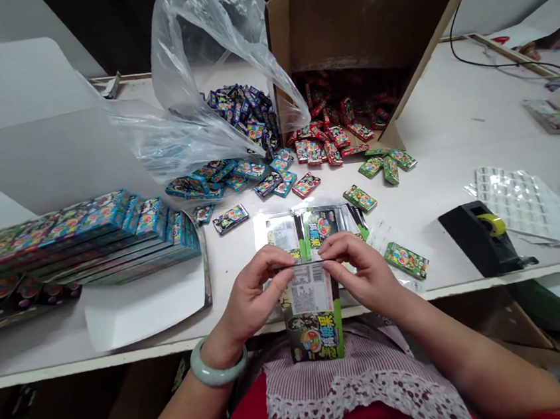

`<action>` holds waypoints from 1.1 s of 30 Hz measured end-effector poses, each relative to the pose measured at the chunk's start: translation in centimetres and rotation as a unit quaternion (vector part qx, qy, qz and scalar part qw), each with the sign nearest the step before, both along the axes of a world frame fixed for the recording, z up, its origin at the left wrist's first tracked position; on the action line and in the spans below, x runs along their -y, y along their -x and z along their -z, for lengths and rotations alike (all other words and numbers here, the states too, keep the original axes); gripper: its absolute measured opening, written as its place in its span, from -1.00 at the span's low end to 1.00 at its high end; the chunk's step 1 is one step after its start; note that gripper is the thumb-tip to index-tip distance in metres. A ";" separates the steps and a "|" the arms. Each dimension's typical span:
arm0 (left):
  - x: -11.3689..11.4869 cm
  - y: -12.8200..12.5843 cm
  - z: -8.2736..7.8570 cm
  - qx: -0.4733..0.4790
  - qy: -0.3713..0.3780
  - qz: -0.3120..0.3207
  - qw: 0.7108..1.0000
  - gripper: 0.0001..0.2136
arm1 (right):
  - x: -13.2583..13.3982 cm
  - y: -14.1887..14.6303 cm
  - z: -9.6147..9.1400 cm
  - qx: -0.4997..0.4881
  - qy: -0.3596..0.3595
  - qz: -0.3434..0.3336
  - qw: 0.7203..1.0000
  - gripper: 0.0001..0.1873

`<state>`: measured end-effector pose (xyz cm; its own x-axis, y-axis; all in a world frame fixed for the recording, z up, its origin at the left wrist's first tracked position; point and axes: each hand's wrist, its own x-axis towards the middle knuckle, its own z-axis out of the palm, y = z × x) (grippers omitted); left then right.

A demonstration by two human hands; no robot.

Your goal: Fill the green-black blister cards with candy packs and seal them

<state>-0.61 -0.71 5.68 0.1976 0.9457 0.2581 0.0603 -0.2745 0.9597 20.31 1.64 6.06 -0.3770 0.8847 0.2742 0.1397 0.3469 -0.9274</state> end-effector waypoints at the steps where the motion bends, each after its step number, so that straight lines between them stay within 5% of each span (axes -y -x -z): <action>1: -0.1 -0.1 0.0 0.001 -0.006 0.004 1.000 -0.88 | 0.0 0.0 0.1 -0.001 0.000 0.001 1.000 -0.93; 8: -1.0 -0.5 0.4 -0.028 0.039 -0.062 0.997 -0.95 | -0.3 1.0 0.5 -0.018 0.001 0.036 0.999 -0.93; 13: -1.8 0.2 1.2 -0.062 0.068 -0.104 0.990 -0.95 | -2.3 -1.9 1.1 -0.013 0.084 -0.030 0.996 -0.77; 16: -2.0 0.5 1.6 -0.054 0.074 -0.140 0.986 -0.93 | -4.4 -7.3 2.9 0.088 0.115 0.104 0.984 -0.73; 18: -2.1 0.5 1.7 -0.047 0.075 -0.155 0.984 -0.92 | -5.8 -11.2 4.4 0.264 0.125 0.256 0.922 -0.76; 19: -2.1 0.4 1.8 -0.047 0.077 -0.158 0.983 -0.91 | -6.4 -12.8 5.1 0.294 0.133 0.279 0.904 -0.76; 25: -2.4 -0.3 1.8 -0.067 0.071 -0.141 0.985 -0.93 | -7.9 -15.6 7.7 0.369 0.187 0.290 0.863 -0.86; 33: -2.3 -0.4 1.8 -0.065 0.063 -0.126 0.988 -0.94 | -6.8 -15.8 8.5 0.304 0.208 0.292 0.882 -0.87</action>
